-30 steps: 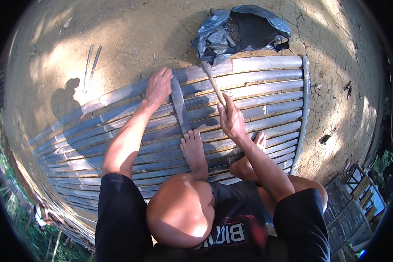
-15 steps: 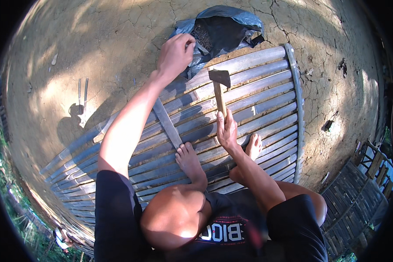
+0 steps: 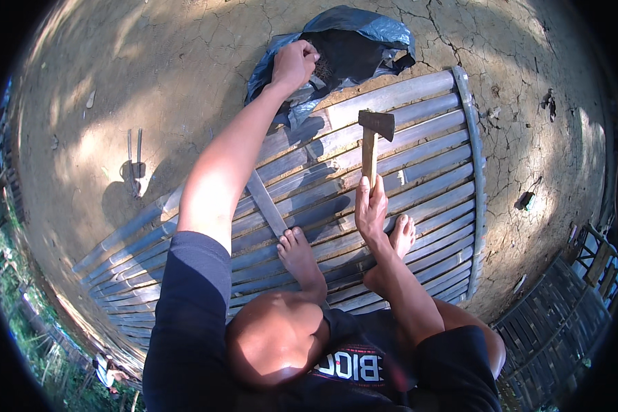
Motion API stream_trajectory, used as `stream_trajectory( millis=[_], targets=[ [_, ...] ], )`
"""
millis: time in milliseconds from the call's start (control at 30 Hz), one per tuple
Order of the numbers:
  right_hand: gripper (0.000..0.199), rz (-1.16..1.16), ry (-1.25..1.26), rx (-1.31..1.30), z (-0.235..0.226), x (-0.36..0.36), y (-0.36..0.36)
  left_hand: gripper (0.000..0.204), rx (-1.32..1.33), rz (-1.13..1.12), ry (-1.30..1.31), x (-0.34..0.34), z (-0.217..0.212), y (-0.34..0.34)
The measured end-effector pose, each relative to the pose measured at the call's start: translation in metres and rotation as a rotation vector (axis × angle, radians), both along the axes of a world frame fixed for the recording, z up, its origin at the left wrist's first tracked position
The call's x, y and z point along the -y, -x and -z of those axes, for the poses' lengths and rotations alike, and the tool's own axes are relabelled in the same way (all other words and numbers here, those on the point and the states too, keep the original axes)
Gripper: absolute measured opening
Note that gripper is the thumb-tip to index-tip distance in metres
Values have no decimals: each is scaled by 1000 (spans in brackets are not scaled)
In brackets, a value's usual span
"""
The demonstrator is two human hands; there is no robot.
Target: The person assembles a bamboo lattice structure by hammering nails through cross-beams and securing them with wire using pliers.
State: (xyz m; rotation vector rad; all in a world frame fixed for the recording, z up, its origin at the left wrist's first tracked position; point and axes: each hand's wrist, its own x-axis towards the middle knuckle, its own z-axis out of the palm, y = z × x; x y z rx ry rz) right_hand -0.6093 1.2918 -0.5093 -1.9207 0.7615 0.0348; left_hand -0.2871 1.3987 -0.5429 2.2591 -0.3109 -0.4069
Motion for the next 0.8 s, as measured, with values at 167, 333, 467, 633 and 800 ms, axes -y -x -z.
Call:
stream_trajectory(
  millis=[167,333,467,633,800],
  targets=[
    [31,-52,20,12,-7,-6,-1,16,-396,-264,699,-36,-39,19],
    [44,-350,-37,-23,-28,-15,-20,12,-218,-589,578,-130,-86,136],
    [40,-814,-38,-208,-26,-25,-76,5,-252,-374,399,-161,-45,287],
    [40,-884,-137,-144,-24,-45,-148,7,-44,-338,204,-147,-18,333],
    [42,-1272,-69,-314,-22,-41,-194,10,-100,-387,249,-149,-20,336]
  ],
)
